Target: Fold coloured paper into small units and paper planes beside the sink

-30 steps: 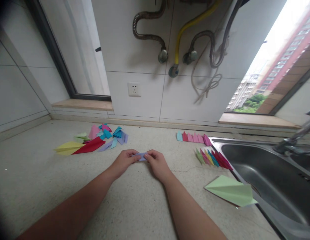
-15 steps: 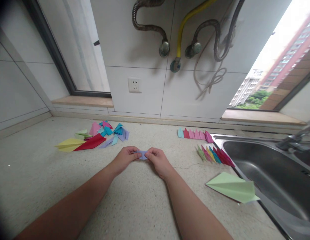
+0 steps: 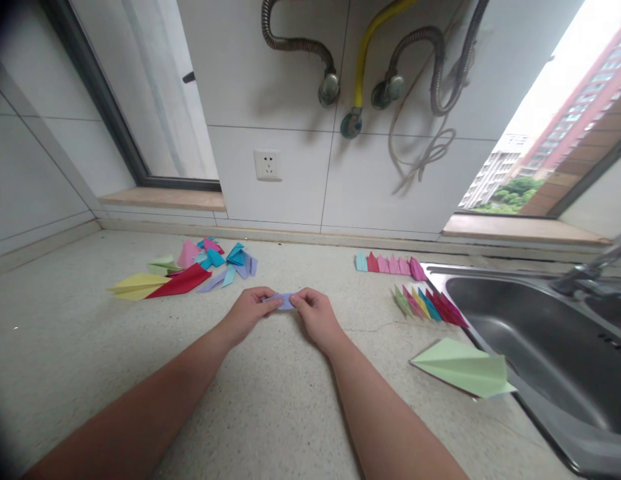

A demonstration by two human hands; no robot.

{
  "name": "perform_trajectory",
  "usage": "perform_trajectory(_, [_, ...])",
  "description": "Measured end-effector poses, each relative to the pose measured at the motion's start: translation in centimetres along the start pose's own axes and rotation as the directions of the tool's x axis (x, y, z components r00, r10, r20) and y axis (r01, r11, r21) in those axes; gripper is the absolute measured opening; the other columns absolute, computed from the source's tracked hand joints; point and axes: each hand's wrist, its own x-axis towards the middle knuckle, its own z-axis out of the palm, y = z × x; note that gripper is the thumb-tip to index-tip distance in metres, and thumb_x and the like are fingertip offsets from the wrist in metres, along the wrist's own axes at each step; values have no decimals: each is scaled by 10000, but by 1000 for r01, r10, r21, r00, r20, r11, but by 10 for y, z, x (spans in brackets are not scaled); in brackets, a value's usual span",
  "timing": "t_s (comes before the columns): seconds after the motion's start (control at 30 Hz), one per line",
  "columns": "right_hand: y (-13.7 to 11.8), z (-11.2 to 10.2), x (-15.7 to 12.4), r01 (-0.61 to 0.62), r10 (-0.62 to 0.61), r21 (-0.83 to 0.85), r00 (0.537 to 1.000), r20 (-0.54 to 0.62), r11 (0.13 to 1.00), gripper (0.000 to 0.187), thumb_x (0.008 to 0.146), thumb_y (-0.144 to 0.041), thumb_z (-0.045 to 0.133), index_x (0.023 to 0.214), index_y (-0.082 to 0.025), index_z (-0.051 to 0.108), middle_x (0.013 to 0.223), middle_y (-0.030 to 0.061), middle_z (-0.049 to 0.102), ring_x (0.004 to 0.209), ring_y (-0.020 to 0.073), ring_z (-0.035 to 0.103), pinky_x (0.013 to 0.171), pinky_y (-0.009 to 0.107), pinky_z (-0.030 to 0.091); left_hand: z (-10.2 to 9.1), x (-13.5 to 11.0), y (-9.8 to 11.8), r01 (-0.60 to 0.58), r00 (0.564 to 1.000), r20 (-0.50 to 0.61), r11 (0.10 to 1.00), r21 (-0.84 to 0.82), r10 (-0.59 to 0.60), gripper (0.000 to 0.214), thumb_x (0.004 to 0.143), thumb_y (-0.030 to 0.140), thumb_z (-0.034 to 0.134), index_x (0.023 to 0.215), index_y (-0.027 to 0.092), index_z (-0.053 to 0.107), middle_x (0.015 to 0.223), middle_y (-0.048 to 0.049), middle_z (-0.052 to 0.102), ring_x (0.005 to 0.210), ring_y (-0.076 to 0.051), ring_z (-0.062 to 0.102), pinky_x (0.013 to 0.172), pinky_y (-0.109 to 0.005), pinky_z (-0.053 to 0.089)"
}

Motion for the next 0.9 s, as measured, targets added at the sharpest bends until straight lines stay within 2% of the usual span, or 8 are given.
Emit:
perform_trajectory(0.17, [2, -1, 1, -2, 3, 26, 1000, -23, 1000, 284, 825, -452, 641, 766, -175, 638, 606, -27, 522, 576, 124, 430, 556, 261, 312, 2, 0, -1, -13, 1000, -9, 1000, -14, 13, 264, 726, 394, 743, 850, 166, 692, 683, 18, 598, 581, -99, 467, 555, -235, 339])
perform_trajectory(0.33, [0, 1, -1, 40, -40, 33, 999, -20, 999, 251, 805, -427, 671, 810, -177, 666, 676, -9, 585, 627, 129, 482, 611, 265, 367, 3, -1, -1, -41, 999, 36, 998, 47, 40, 295, 729, 425, 736, 859, 164, 688, 749, -9, 627, 628, -117, 500, 560, -234, 369])
perform_trajectory(0.47, [2, 3, -1, 54, -54, 9, 999, 5, 998, 243, 770, -406, 709, 844, -178, 669, 685, -13, 594, 632, 125, 488, 632, 266, 377, 3, -3, -1, -58, 998, -3, 994, 89, 59, 308, 742, 449, 717, 840, 159, 687, 720, -11, 624, 616, -120, 496, 552, -233, 363])
perform_trajectory(0.7, [7, 2, -2, 38, -38, -6, 999, -7, 999, 257, 749, -425, 716, 779, -178, 654, 717, 12, 637, 676, 144, 526, 650, 279, 400, 3, -3, 0, -120, 991, -40, 987, 104, 125, 257, 735, 405, 729, 793, 156, 706, 758, -34, 684, 695, -151, 573, 661, -266, 408])
perform_trajectory(0.9, [5, 3, -3, 7, -8, 56, 1000, 21, 998, 252, 736, -406, 728, 750, -171, 637, 725, 11, 636, 678, 136, 525, 651, 273, 383, 2, -2, -3, -132, 989, -49, 977, 166, 142, 257, 744, 399, 725, 819, 154, 729, 761, -45, 699, 703, -162, 586, 660, -269, 413])
